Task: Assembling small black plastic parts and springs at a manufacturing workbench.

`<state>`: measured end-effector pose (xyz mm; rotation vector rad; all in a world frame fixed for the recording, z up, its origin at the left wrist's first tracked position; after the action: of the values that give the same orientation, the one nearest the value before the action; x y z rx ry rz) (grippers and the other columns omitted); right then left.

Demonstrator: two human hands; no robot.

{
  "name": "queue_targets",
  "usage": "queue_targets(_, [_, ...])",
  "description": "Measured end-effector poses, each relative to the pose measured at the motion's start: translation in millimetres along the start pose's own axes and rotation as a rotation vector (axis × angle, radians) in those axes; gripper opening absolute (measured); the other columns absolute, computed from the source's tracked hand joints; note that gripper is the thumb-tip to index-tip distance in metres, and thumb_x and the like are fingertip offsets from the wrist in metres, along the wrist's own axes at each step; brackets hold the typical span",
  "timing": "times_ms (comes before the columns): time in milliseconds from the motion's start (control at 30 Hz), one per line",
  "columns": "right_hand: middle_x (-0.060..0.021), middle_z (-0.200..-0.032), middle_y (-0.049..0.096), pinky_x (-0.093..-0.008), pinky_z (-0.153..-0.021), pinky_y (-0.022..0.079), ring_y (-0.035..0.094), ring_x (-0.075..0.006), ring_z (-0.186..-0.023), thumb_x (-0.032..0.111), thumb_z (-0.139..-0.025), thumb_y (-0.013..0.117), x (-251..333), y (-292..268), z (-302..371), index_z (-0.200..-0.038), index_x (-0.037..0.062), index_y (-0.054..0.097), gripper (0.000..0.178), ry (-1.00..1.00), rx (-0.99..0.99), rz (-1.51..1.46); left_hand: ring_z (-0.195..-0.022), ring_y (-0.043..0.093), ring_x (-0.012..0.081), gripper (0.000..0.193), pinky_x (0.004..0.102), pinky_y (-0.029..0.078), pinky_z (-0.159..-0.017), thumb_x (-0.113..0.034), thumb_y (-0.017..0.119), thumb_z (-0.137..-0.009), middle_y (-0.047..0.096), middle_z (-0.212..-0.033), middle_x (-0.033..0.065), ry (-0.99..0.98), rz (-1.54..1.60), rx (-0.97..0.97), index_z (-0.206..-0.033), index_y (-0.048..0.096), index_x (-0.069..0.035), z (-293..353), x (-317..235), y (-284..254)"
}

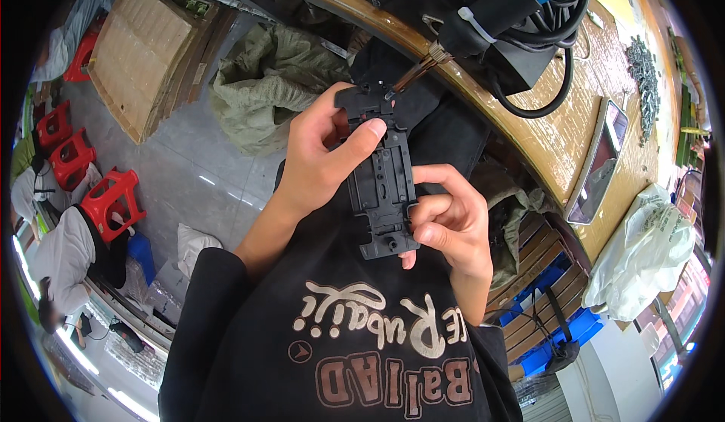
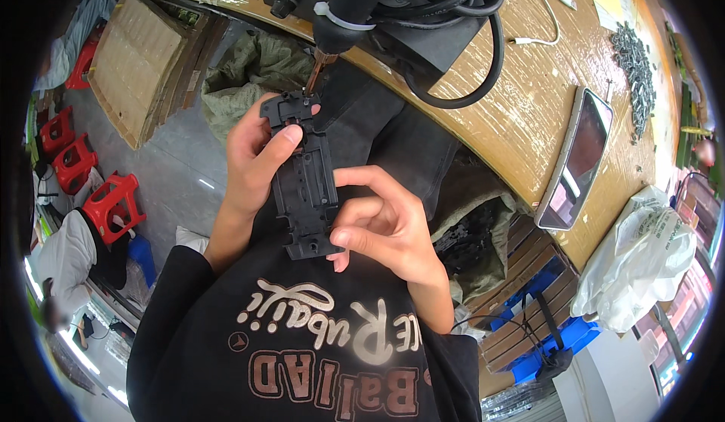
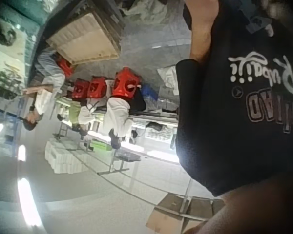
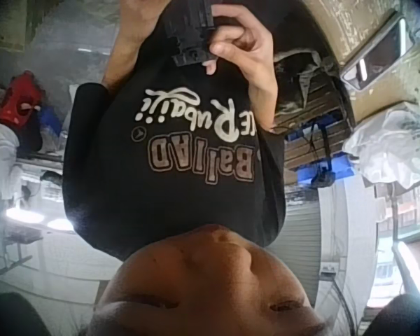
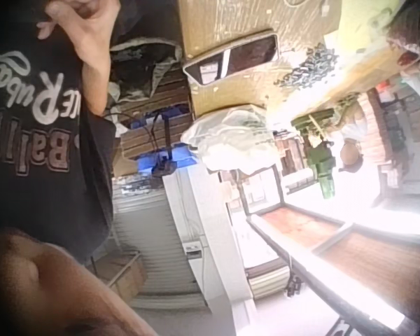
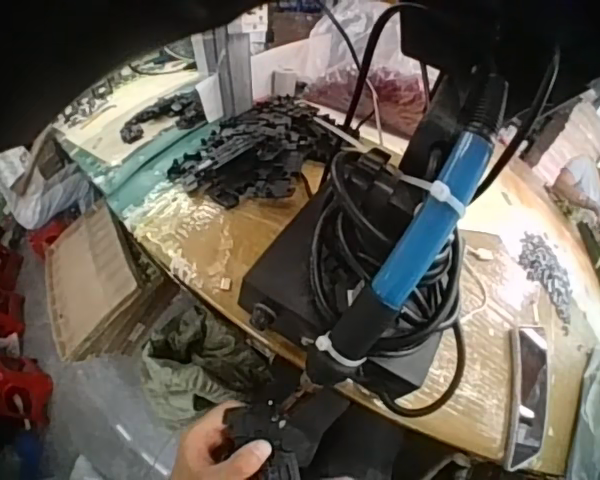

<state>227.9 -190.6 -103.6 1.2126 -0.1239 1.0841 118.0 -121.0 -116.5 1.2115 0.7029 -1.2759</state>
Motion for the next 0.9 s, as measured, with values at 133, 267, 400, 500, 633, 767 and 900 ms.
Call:
queue_targets(133, [-0.0127, -0.067, 0.057, -0.0264, -0.052, 0.048, 0.058, -0.0185, -0.056, -0.006, -0.076, 0.058, -1.4, 0.7, 0.8, -0.114, -0.0076, 0.036, 0.043, -0.001, -0.006, 0.015, -0.066, 0.048, 0.0024, 0.016, 0.0165, 0.039, -0.057, -0.009, 0.058, -0.078, 0.052, -0.075, -0.0014, 0.004, -0.038, 0.020, -0.091, 0.051, -0.002, 0.8, 0.9, -0.6])
queue_targets(267, [-0.0121, -0.067, 0.057, -0.0255, -0.052, 0.048, 0.057, -0.0178, -0.057, -0.006, -0.076, 0.058, 0.9, -1.7, 0.6, -0.114, -0.0068, 0.037, 0.044, -0.022, -0.004, 0.049, -0.065, 0.047, 0.0021, 0.015, 0.0164, 0.039, -0.057, -0.009, 0.057, -0.078, 0.052, -0.074, -0.0018, 0.032, -0.061, 0.014, -0.090, 0.051, -0.002, -1.4, -2.0, 1.8])
queue_targets(400, [-0.0069, -0.065, 0.056, -0.0230, -0.052, 0.046, 0.056, -0.0126, -0.056, -0.002, -0.077, 0.058, -6.0, -16.7, -3.5, -0.114, -0.0034, 0.040, 0.041, -0.004, -0.112, 0.314, -0.064, 0.048, 0.0028, 0.017, 0.0171, 0.039, -0.057, -0.012, 0.058, -0.079, 0.052, -0.072, -0.0020, 0.054, -0.113, 0.008, -0.091, 0.050, -0.002, -6.9, 12.6, -1.2])
queue_targets(500, [-0.0034, -0.063, 0.055, -0.0216, -0.051, 0.045, 0.054, -0.0094, -0.054, 0.001, -0.078, 0.058, -16.4, -37.7, -2.3, -0.112, -0.0018, 0.042, 0.038, 0.019, -0.203, 0.554, -0.061, 0.047, 0.0033, 0.022, 0.0182, 0.039, -0.054, -0.016, 0.060, -0.080, 0.052, -0.068, -0.0016, -0.037, -0.140, 0.013, -0.094, 0.050, -0.002, -8.7, 46.6, -6.8])
queue_targets(633, [-0.0021, -0.063, 0.052, -0.0188, -0.048, 0.042, 0.052, -0.0073, -0.053, 0.001, -0.079, 0.057, -18.5, -92.9, 28.8, -0.112, -0.0011, 0.042, 0.037, 0.044, -0.415, 0.687, -0.055, 0.047, 0.0055, 0.026, 0.0202, 0.037, -0.049, -0.018, 0.058, -0.082, 0.051, -0.061, -0.0003, -0.116, -0.441, 0.021, -0.102, 0.051, -0.003, -12.7, 46.6, -21.6])
queue_targets(767, [-0.0013, -0.058, 0.050, -0.0192, -0.043, 0.038, 0.048, -0.0070, -0.046, 0.002, -0.078, 0.057, -26.3, -172.3, 114.2, -0.110, -0.0002, 0.041, 0.036, 0.054, -0.674, 0.609, -0.052, 0.043, 0.0031, 0.018, 0.0174, 0.033, -0.046, -0.017, 0.055, -0.084, 0.049, -0.060, -0.0024, -0.004, -0.369, -0.270, -0.098, 0.055, -0.005, -18.0, -16.4, -71.1])
queue_targets(900, [-0.0047, -0.059, 0.051, -0.0230, -0.042, 0.043, 0.052, -0.0123, -0.046, 0.002, -0.078, 0.055, -54.8, -253.5, 232.4, -0.109, -0.0005, 0.040, 0.035, 0.052, -0.992, 0.484, -0.051, 0.041, 0.0013, 0.016, 0.0164, 0.030, -0.043, -0.016, 0.053, -0.085, 0.047, -0.058, -0.0037, 0.263, -0.404, -0.415, -0.097, 0.056, -0.006, -34.4, -88.8, -99.4])
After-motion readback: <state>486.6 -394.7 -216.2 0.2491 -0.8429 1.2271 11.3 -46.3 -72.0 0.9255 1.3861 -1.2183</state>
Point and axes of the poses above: each hand's wrist, its own z-axis away from the middle knuckle, its own y-axis out of the palm, x = y × z, the point moved 10 cm from there along -z, towards the middle knuckle
